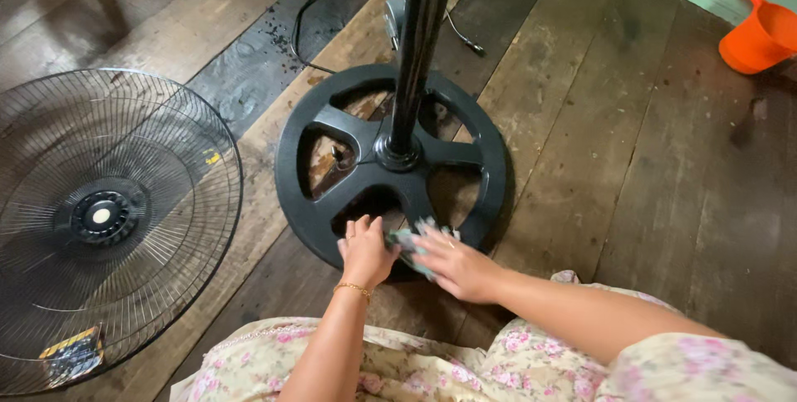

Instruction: The person wipes the pole and base of a standing electric fan with a cloth, then cleans the fan blades and cage. The person uses a cloth to wipe the pole, base, blades, and cage of the fan.

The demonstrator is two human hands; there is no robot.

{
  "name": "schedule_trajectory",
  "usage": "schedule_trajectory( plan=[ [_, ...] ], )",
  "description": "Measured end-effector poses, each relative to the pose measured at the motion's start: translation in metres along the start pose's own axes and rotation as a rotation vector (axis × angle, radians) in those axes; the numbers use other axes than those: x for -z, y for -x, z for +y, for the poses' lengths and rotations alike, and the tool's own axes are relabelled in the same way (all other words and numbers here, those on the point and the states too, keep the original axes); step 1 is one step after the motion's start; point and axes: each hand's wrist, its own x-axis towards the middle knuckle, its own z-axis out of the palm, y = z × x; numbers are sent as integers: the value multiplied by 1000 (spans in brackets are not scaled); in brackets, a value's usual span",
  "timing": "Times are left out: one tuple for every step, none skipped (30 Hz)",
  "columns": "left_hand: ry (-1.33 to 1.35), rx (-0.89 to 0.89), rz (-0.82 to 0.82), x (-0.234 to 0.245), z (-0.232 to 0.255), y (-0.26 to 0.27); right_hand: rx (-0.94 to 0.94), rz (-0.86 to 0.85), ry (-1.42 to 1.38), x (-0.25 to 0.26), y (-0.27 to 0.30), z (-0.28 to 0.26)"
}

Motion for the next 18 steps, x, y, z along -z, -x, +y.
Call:
schedule_trajectory(
  plan=[
    [-74,79,-93,3,7,5,26,-44,8,3,7,3],
    [-90,93,-121,3,12,9,51,-88,16,7,11,8],
    [-108,109,-148,2,13,13,78,-131,22,9,12,13],
    [-126,124,-175,-2,13,16,90,-93,80,9,7,20],
    [-133,120,-152,-5,12,17,104,-50,141,8,-3,29],
    [-139,115,-129,-10,11,17,118,-7,202,9,-12,39],
    [-146,114,-108,-14,8,16,102,73,222,8,-24,48],
    [-151,108,-105,-17,4,12,87,152,242,6,-41,58],
    [-154,105,-106,-21,0,10,38,243,231,4,-57,67],
    [-156,101,-107,-24,-4,10,-11,334,221,3,-72,74],
    [-162,98,-102,-27,-6,11,-40,368,303,4,-83,80],
    [-169,94,-96,-29,-8,11,-70,402,386,5,-94,84],
    [-177,86,-88,-29,-9,10,-100,440,472,7,-101,85],
    [-168,76,-76,-29,-9,8,-158,403,404,6,-102,82],
    [-158,69,-66,-29,-10,8,-215,364,334,3,-100,75],
    [-148,62,-56,-27,-11,8,-272,325,264,0,-96,67],
    [-85,47,-39,-21,-14,6,-197,345,291,0,-88,59],
    [-22,33,-22,-13,-17,3,-122,365,317,1,-73,50]
  ],
)
